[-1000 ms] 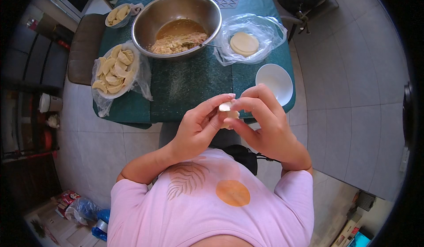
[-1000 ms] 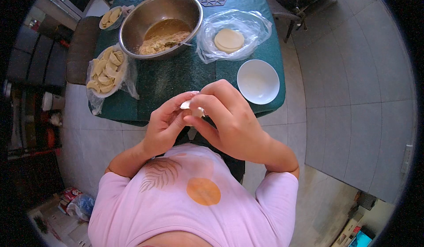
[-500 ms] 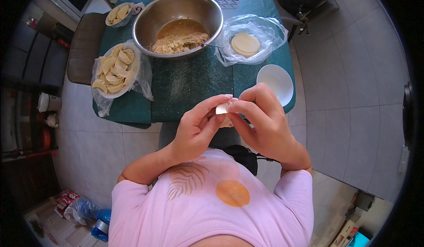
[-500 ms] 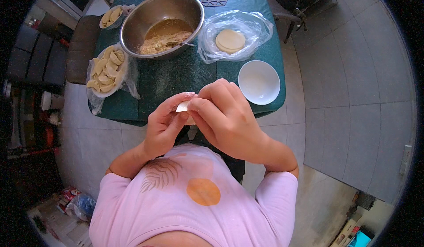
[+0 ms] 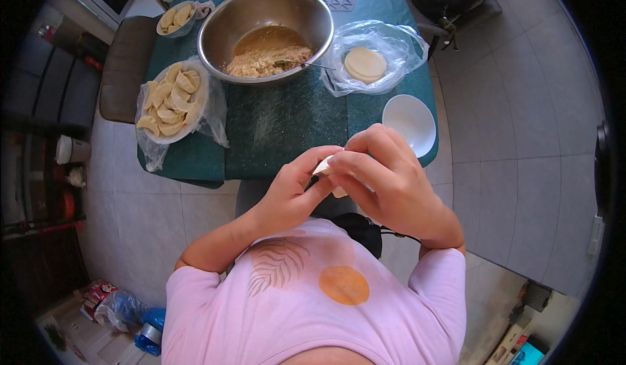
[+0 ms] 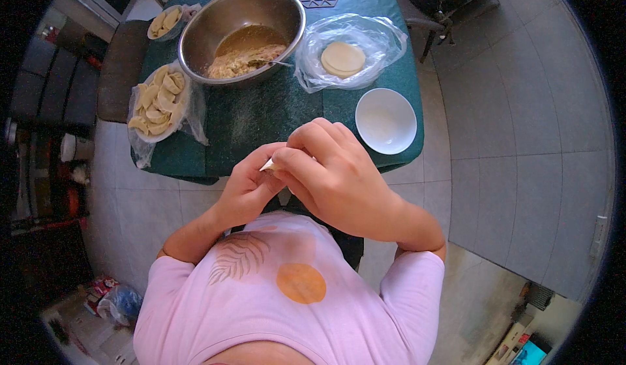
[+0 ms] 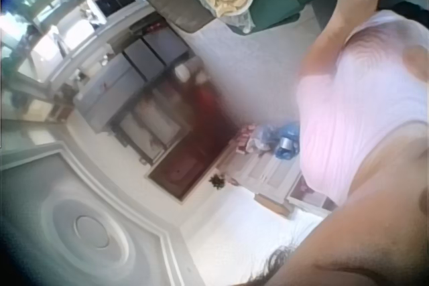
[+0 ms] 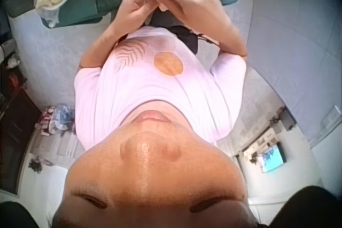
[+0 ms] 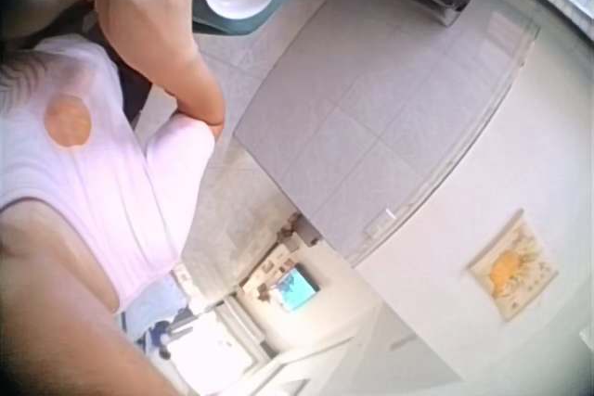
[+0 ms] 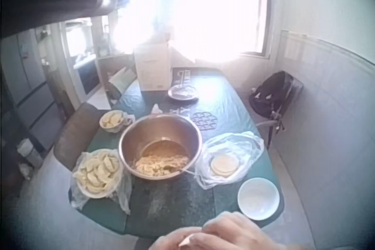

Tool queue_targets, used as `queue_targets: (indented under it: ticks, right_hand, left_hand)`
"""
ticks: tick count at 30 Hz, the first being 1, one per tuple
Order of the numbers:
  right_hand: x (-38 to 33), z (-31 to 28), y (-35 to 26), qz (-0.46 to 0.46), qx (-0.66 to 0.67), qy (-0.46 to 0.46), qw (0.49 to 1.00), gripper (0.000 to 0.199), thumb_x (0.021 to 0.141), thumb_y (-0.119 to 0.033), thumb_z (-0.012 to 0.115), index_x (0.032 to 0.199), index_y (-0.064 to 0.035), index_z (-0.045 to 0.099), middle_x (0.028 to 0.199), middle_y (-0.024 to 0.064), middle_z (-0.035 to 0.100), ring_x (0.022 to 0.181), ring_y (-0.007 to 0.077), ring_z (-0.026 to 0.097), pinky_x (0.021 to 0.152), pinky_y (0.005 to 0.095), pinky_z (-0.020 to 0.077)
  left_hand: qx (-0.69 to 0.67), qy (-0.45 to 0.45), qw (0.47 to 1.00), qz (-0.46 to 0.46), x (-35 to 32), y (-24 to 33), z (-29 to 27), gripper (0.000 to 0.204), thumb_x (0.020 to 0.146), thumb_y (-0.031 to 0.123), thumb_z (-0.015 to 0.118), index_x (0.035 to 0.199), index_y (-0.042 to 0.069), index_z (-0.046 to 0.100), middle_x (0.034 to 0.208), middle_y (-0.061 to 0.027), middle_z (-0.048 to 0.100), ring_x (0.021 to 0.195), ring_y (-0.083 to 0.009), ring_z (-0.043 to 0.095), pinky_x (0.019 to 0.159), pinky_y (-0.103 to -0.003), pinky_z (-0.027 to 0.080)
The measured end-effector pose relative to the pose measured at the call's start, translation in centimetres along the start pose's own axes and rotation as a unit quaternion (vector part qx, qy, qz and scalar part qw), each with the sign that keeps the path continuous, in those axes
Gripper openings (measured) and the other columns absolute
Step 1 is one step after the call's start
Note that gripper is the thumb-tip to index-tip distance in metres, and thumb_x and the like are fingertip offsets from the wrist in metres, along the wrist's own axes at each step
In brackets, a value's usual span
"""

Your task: The person scoops a meat and vegetable filling from a metal bowl onto round dough wrappers using a spoon. They then fold the wrappers over the filling and pleat the edges to seal the dumplings. The finished dumplings are placed on a plate lined with plastic wrap.

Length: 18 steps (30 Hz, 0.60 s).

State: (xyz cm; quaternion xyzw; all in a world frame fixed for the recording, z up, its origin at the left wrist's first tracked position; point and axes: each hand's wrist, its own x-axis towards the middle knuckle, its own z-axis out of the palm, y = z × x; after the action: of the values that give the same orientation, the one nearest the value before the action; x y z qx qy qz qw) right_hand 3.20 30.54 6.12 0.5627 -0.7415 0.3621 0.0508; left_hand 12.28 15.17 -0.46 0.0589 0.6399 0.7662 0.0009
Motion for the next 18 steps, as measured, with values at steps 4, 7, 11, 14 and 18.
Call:
queue_targets:
  ticks: [4, 7, 11, 14, 18]
  right_hand:
    - [0.05, -0.07, -0.02, -0.007, -0.018, -0.018, 1.0, 0.019, 0.07, -0.005, 0.067, 0.086, -0.0034, 0.057, 0.084, 0.0085, 0.05, 0.077, 0.0248, 0.051, 0.066, 0.0346, 0.0407]
    - [0.12, 0.16, 0.02, -0.007, 0.014, 0.0, 1.0, 0.024, 0.069, -0.001, 0.07, 0.09, -0.0043, 0.059, 0.084, 0.0089, 0.051, 0.074, 0.0249, 0.051, 0.064, 0.0344, 0.0415]
    - [0.37, 0.23, -0.56, 0.028, 0.042, 0.013, 0.999, 0.028, 0.067, 0.0, 0.072, 0.091, -0.0049, 0.058, 0.085, 0.0087, 0.051, 0.074, 0.0245, 0.052, 0.063, 0.0344, 0.0418]
    - [0.55, 0.27, 0.0, -0.029, -0.004, -0.025, 0.999, 0.028, 0.069, -0.001, 0.072, 0.092, -0.0049, 0.057, 0.086, 0.0089, 0.052, 0.074, 0.0245, 0.052, 0.062, 0.0343, 0.0425]
    - [0.72, 0.47, 0.21, -0.008, 0.023, -0.02, 1.0, 0.025, 0.07, -0.004, 0.071, 0.091, -0.0052, 0.057, 0.087, 0.0094, 0.052, 0.076, 0.0253, 0.052, 0.065, 0.0345, 0.0424]
  left_hand:
    - [-0.028, 0.003, 1.0, 0.011, -0.05, -0.24, -0.06, 0.033, 0.092, 0.005, 0.051, 0.124, 0.002, 0.045, 0.105, -0.005, 0.056, 0.094, -0.0084, 0.053, 0.08, -0.023, 0.045]
    - [-0.038, 0.012, 0.999, 0.006, -0.14, -0.13, -0.14, 0.034, 0.091, 0.002, 0.052, 0.124, 0.002, 0.045, 0.107, -0.0059, 0.056, 0.097, -0.0092, 0.053, 0.084, -0.023, 0.045]
    - [-0.042, 0.026, 0.999, 0.017, -0.25, -0.41, -0.29, 0.035, 0.09, -0.002, 0.052, 0.124, 0.001, 0.045, 0.109, -0.007, 0.056, 0.099, -0.0098, 0.054, 0.085, -0.023, 0.045]
    - [-0.037, 0.03, 0.999, 0.018, -0.22, -0.48, -0.21, 0.035, 0.089, -0.003, 0.051, 0.124, 0.0, 0.045, 0.108, -0.0075, 0.057, 0.097, -0.01, 0.054, 0.082, -0.024, 0.047]
    - [-0.03, 0.022, 0.999, 0.02, -0.19, -0.3, -0.38, 0.036, 0.089, -0.003, 0.051, 0.124, 0.0, 0.044, 0.105, -0.0076, 0.058, 0.093, -0.0105, 0.056, 0.077, -0.024, 0.049]
